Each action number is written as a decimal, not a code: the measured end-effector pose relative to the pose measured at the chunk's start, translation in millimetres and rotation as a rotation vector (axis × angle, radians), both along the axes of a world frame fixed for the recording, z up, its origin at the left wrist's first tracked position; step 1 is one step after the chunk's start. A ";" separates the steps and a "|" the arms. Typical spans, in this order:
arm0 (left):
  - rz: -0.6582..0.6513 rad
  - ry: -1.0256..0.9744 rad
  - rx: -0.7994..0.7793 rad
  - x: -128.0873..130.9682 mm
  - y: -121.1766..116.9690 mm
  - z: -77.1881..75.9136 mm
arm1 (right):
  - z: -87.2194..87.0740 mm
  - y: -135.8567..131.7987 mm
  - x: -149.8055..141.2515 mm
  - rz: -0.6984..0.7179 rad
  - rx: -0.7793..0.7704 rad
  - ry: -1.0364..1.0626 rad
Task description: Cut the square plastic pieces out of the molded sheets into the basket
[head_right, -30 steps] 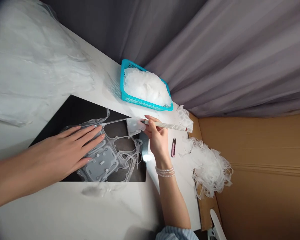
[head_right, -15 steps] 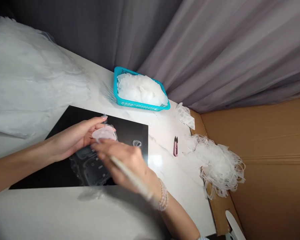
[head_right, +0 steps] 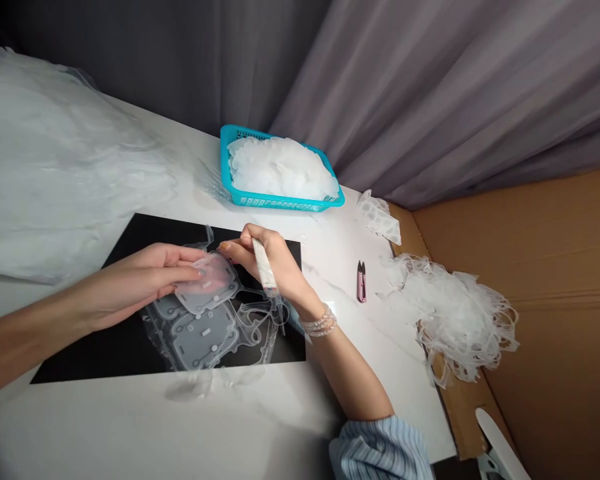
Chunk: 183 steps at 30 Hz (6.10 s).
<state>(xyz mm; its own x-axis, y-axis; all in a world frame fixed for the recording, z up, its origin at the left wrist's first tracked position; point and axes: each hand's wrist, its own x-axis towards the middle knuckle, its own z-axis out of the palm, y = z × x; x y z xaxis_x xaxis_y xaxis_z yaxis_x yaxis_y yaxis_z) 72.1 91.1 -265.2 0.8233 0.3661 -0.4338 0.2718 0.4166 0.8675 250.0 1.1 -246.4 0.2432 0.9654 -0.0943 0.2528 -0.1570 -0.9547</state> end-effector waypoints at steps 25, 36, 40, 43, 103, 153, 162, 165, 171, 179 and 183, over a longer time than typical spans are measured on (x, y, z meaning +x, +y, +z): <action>0.181 0.074 -0.118 1.6 -0.9 -1.7 | -16.1 -31.5 -10.4 -0.008 -0.048 0.365; 0.134 -0.003 -0.203 3.1 -5.1 -6.1 | -5.2 -39.6 -13.7 0.004 -0.010 -0.088; 0.132 -0.061 -0.260 4.6 -5.6 -4.3 | 0.4 -40.3 -10.2 0.048 0.013 0.014; 0.131 -0.082 -0.275 5.4 -8.2 -2.1 | 2.4 -40.9 -8.5 0.061 0.041 -0.001; -0.634 0.067 -0.066 -9.9 3.5 -3.4 | -15.5 -44.2 -16.8 0.441 0.552 -0.517; -0.421 0.269 1.790 -23.8 -64.2 -26.9 | 6.0 -48.0 12.7 -0.222 0.139 -0.325; -0.318 0.122 1.746 -72.7 -54.6 -51.8 | -13.7 -37.2 -42.9 -0.108 0.122 -0.190; -0.306 0.080 1.736 -73.9 -50.6 -49.1 | -24.1 -34.9 -58.4 -0.073 0.116 -0.201; -0.322 0.015 1.734 -72.3 -44.2 -45.4 | -33.1 -34.1 -73.6 0.037 0.174 -0.462; -0.332 0.052 1.891 -72.8 -45.6 -48.9 | -36.8 -28.5 -80.3 0.109 0.226 -0.697; -0.297 0.077 2.093 -73.0 -49.1 -52.6 | -40.6 -29.3 -82.3 0.122 0.234 -0.796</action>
